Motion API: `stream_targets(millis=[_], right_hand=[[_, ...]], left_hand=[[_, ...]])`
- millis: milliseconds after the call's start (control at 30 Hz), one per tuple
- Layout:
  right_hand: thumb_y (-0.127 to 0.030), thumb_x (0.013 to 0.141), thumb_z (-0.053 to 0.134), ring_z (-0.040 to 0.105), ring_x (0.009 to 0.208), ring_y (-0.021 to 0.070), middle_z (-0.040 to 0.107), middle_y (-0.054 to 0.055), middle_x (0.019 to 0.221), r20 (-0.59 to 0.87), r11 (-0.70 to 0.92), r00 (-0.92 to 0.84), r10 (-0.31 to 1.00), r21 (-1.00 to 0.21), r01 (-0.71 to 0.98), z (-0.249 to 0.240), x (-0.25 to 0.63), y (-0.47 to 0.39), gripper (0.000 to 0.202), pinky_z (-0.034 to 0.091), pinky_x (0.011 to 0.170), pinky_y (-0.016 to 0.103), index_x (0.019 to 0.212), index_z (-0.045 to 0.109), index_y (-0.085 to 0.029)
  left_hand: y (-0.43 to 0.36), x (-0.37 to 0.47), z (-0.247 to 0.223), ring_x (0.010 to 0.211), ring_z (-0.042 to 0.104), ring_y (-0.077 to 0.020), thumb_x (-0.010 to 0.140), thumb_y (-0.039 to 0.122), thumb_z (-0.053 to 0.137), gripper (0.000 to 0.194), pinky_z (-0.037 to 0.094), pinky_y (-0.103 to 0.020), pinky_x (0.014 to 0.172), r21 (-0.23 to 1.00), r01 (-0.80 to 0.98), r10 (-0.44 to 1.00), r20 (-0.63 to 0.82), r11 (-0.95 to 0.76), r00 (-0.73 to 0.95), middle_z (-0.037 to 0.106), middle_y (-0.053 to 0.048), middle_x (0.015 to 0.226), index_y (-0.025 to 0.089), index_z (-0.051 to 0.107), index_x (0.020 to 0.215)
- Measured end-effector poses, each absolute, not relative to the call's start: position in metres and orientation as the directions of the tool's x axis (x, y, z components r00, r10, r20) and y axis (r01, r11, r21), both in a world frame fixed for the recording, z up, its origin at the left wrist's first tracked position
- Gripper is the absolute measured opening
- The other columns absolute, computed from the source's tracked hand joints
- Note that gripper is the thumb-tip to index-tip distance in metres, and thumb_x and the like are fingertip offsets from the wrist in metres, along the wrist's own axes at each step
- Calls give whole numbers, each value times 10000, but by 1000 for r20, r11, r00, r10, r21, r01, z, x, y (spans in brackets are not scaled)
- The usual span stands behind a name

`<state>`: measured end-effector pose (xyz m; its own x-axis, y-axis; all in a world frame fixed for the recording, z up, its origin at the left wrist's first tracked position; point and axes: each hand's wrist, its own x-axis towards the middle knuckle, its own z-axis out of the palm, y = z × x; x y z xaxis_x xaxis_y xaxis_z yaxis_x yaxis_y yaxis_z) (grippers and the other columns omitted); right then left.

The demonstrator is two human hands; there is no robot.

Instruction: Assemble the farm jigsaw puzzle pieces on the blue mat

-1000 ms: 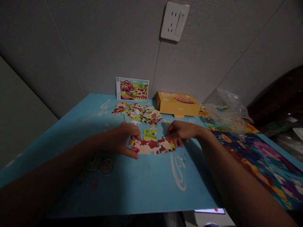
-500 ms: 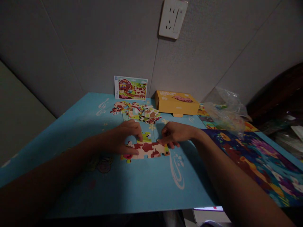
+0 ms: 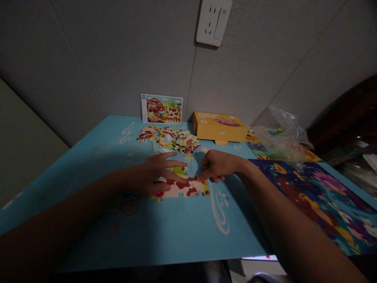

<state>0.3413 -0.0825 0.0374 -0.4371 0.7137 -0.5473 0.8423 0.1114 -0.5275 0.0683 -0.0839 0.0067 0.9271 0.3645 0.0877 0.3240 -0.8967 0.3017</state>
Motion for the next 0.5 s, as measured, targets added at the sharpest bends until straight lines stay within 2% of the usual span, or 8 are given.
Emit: stream_targets(millis=[200,500], right_hand=[[-599,638,766,480,381,77,605,-15,485,-552,131,-453,700,-524,842,37,337,-85,476,365,416,215,569,601,-158],[-625,629,756,492,398,92,582,-14,471,-583,126,-425,692,-482,867,39,334,-87,495,370,439,231,558,596,-162]], left_hand=[[-84,69,7,1457,227,-410,868,210,556,569,318,-631,1104,272,338,361,38,-901,932,334,72,1573,506,509,1352],[-83,71,7,1460,226,-387,885,232,528,554,298,-613,1122,296,342,360,7,-892,933,318,68,1582,495,491,1372]])
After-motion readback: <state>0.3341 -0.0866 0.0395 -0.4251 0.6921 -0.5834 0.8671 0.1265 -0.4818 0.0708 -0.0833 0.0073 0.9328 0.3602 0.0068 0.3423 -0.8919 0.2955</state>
